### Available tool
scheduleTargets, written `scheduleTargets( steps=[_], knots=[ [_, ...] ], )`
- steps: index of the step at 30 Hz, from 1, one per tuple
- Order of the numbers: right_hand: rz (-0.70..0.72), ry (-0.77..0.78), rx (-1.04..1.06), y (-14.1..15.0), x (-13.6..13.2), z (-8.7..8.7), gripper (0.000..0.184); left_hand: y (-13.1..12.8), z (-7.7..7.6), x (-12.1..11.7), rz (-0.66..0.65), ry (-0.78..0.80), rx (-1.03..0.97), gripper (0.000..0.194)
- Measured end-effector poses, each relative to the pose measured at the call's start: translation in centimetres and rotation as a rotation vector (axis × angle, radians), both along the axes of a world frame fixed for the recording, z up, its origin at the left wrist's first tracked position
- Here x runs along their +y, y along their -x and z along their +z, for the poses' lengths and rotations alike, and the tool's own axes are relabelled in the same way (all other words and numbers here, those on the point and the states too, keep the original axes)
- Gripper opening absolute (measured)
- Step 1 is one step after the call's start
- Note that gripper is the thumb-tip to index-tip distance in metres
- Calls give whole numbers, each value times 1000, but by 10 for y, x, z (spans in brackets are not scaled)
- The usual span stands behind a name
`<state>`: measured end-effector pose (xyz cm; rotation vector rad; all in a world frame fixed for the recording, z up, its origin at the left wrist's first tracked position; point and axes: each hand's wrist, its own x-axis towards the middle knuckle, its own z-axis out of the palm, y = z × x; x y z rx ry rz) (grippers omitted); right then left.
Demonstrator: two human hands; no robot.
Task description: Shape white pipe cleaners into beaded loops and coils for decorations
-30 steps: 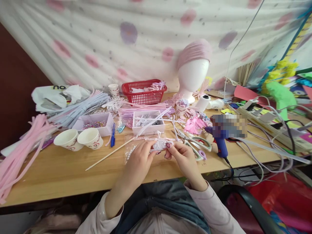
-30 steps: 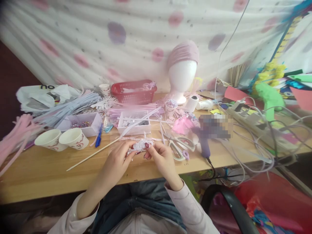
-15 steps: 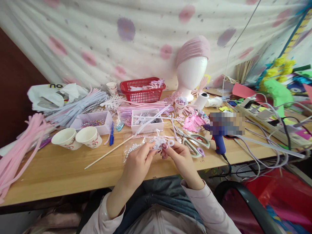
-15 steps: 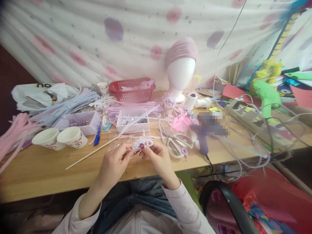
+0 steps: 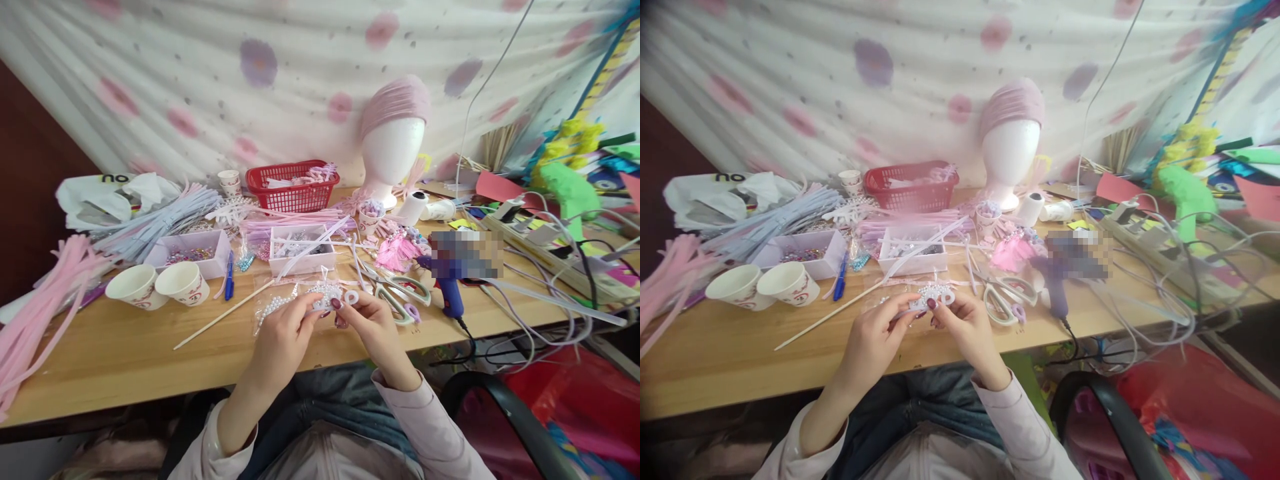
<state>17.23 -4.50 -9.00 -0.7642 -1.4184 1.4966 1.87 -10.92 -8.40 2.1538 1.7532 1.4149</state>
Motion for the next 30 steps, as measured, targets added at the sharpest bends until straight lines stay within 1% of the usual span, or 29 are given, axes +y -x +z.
scheduleTargets(
  steps=[7, 12, 14, 15, 18, 19, 22, 24, 30],
  knots=[
    [-13, -15, -7, 0, -2, 0, 27, -4, -4, -1, 34, -8, -140, 15],
    [19, -4, 20, 0, -1, -1, 24, -5, -4, -3, 12, -19, -188, 15],
    [32, 1, 28, -2, 1, -1, 25, -5, -2, -3, 5, -3, -185, 14],
    [40, 1, 27, -3, 1, 0, 27, -4, -1, -3, 1, 12, -171, 17],
    [77, -14, 3, -6, 3, 2, 29, -3, 4, -2, -35, 30, -78, 36],
    [85, -20, -2, -7, 3, 2, 29, -2, 6, -1, -58, 22, -43, 39],
    [96, -22, 19, -9, 4, 2, 29, -1, 9, 3, -134, -23, 26, 30],
    [109, -2, 38, -9, 4, 1, 30, -2, 9, 5, -166, -48, 22, 26],
    [158, 63, 56, -6, 5, -3, 32, -6, 6, 9, -167, -139, -12, 19]
  ],
)
